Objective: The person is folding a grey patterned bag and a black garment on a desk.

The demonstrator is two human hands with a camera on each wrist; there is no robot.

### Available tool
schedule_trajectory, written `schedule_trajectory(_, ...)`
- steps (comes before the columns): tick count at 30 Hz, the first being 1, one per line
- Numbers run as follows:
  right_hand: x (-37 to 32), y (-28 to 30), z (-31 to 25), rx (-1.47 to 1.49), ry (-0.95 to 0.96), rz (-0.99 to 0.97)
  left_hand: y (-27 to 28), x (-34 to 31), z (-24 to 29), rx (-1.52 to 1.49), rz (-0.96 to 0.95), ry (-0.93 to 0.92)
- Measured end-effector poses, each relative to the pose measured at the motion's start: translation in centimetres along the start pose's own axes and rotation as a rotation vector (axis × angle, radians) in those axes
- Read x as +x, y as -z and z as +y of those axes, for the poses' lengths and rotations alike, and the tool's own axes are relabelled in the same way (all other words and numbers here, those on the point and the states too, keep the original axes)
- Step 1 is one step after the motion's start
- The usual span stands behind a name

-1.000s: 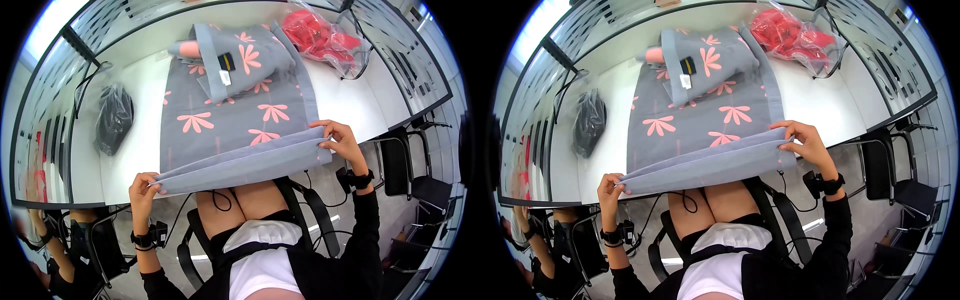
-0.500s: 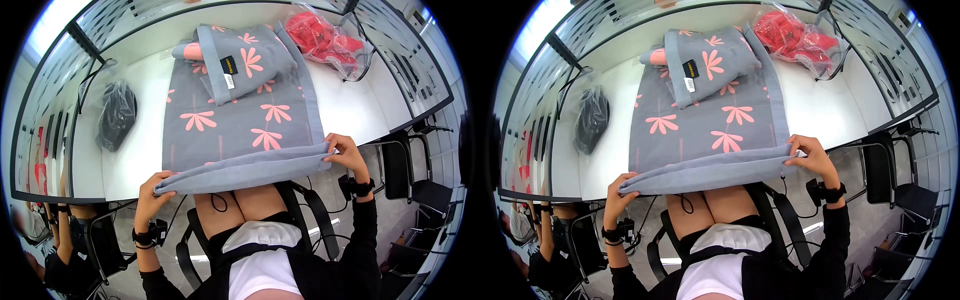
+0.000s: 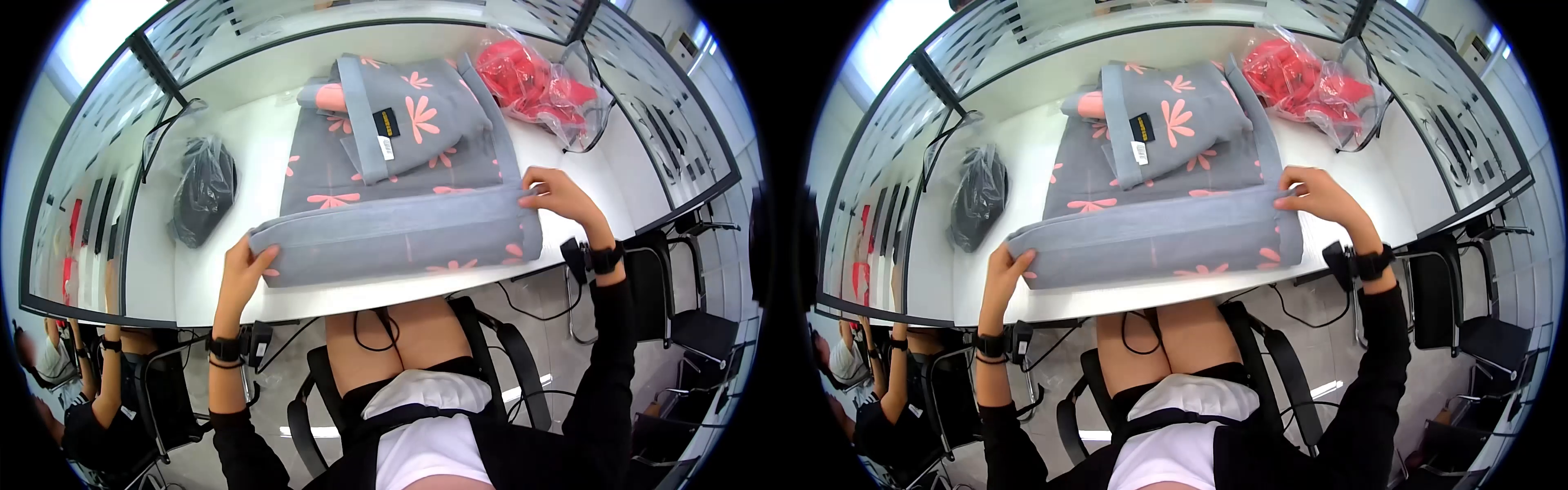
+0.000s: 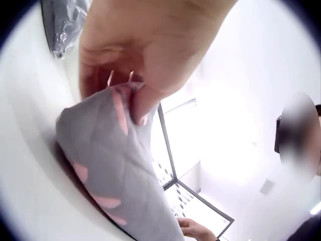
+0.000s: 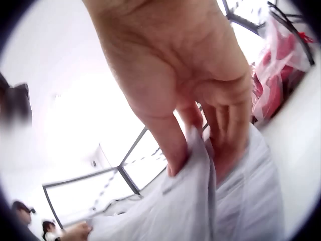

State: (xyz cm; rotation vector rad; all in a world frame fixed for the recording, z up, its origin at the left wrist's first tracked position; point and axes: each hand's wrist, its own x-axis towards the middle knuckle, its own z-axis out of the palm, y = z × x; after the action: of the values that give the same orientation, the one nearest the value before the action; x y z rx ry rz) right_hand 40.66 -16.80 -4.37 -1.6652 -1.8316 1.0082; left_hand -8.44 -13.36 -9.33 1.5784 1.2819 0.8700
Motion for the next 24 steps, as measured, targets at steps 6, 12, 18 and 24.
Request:
schedule_trajectory(6,6.5,0.8,-3.0,-0.550,0.423,0.088,-0.5,1.7,-0.9,0.172,-0.177,0.146)
schedule_trajectory(12,12.5,-4.7,-8.1,-1.164,0.324,0.022,-0.2,1.3,-1.1,0.025,-0.173,0.190)
schedule_trajectory(18,19.5,-6.7,-5.4,-1.172,0.387,0.127,-0.5,1.1,-2.3,0.070,-0.110,0.119)
schedule_trajectory(24,22.0,-2.0,-4.2,-0.836,0.699,0.358,-0.6,1.2,-2.1,0.043,-0.108,0.146)
